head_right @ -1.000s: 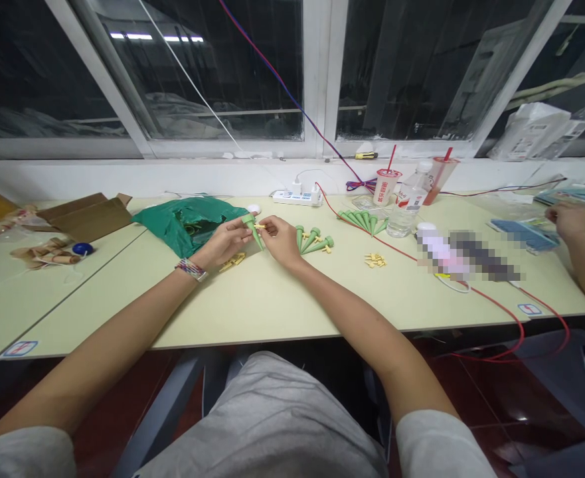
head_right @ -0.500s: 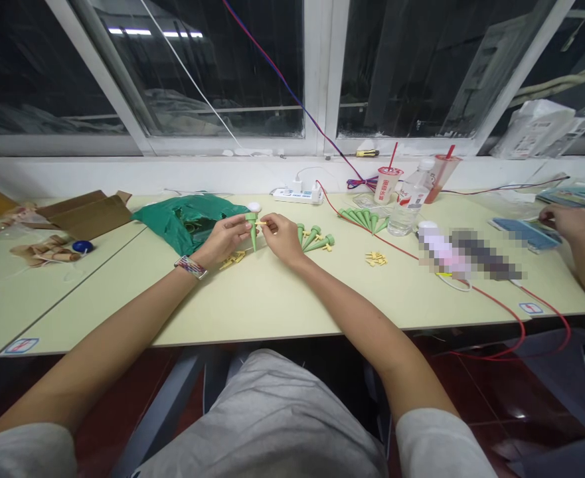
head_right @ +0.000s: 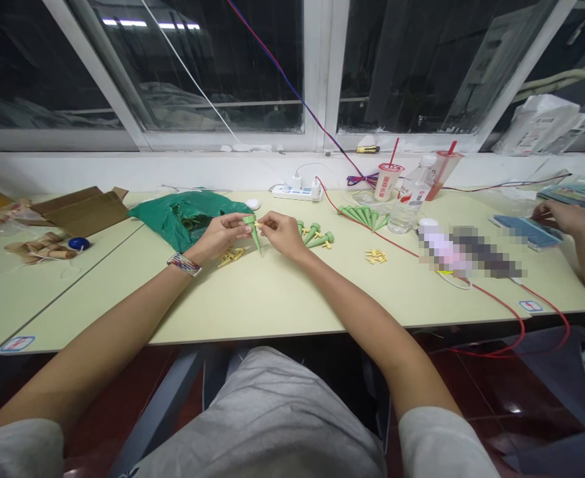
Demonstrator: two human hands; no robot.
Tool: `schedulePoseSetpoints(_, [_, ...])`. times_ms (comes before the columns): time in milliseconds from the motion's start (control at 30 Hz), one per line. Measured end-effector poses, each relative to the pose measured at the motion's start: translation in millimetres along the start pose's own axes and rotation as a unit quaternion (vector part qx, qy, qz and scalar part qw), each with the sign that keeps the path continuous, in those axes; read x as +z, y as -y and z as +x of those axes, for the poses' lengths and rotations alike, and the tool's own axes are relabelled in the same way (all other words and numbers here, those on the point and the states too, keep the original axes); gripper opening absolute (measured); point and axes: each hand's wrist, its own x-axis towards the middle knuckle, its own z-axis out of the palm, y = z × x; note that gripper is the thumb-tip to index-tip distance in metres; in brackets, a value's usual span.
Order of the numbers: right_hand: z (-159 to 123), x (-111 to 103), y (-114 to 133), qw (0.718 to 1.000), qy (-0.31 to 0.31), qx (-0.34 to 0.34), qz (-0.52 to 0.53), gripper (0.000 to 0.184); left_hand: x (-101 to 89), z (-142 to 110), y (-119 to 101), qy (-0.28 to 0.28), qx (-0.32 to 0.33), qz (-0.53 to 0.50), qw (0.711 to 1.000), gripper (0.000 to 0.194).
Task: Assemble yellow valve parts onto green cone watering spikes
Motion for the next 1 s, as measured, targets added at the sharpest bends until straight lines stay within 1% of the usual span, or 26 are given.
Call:
schedulePoseSetpoints(100, [0, -2, 0, 1.0, 0.019, 0.009, 0.013, 0.015, 0.3, -2, -3, 0.009, -0.004, 0.008, 1.0, 0.055])
schedulePoseSetpoints(233, [0, -4, -1, 0.999, 0.041, -0.005, 0.033, 0.016, 1.3, -5, -5, 0.016, -0.011, 0.019, 1.0, 0.056])
schedulePoseSetpoints(333, [-1, -5, -1, 0.998, 0.052, -0.016, 0.021, 0.016, 3.1, -6, -7, 0.018, -0.021, 0.023, 0.999, 0.055])
schedulePoseSetpoints(467, [-2, -6, 1, 0.998, 0.052, -0.026, -0.002, 0.016, 5.7, -7, -9, 0.027, -0.017, 0.004, 0.999, 0.05])
schedulePoseSetpoints(533, [-2, -5, 1, 0.999, 0.05, -0.014, 0.013, 0.019, 5.9, -7, -9, 0.03, -0.015, 0.003, 0.999, 0.048])
schedulePoseSetpoints(667, [-1, -4, 2, 0.996, 0.05, 0.028, 0.073, 0.032, 5.6, -7, -10, 0.03, -0.005, 0.023, 0.999, 0.048])
schedulePoseSetpoints(767, [1, -5, 4, 0.993, 0.059, 0.043, 0.088, 0.038, 6.3, -6, -11, 0.033, 0.006, 0.031, 0.999, 0.046])
schedulePoseSetpoints(867, [3, -6, 6, 0.993, 0.056, 0.048, 0.096, 0.041, 6.4, -5, -11, 0.031, 0.014, 0.023, 0.999, 0.047])
schedulePoseSetpoints(1000, [4, -5, 9, 0.986, 0.043, 0.083, 0.14, 0.048, 8.4, -3, -10, 0.024, 0.016, 0.003, 1.0, 0.047])
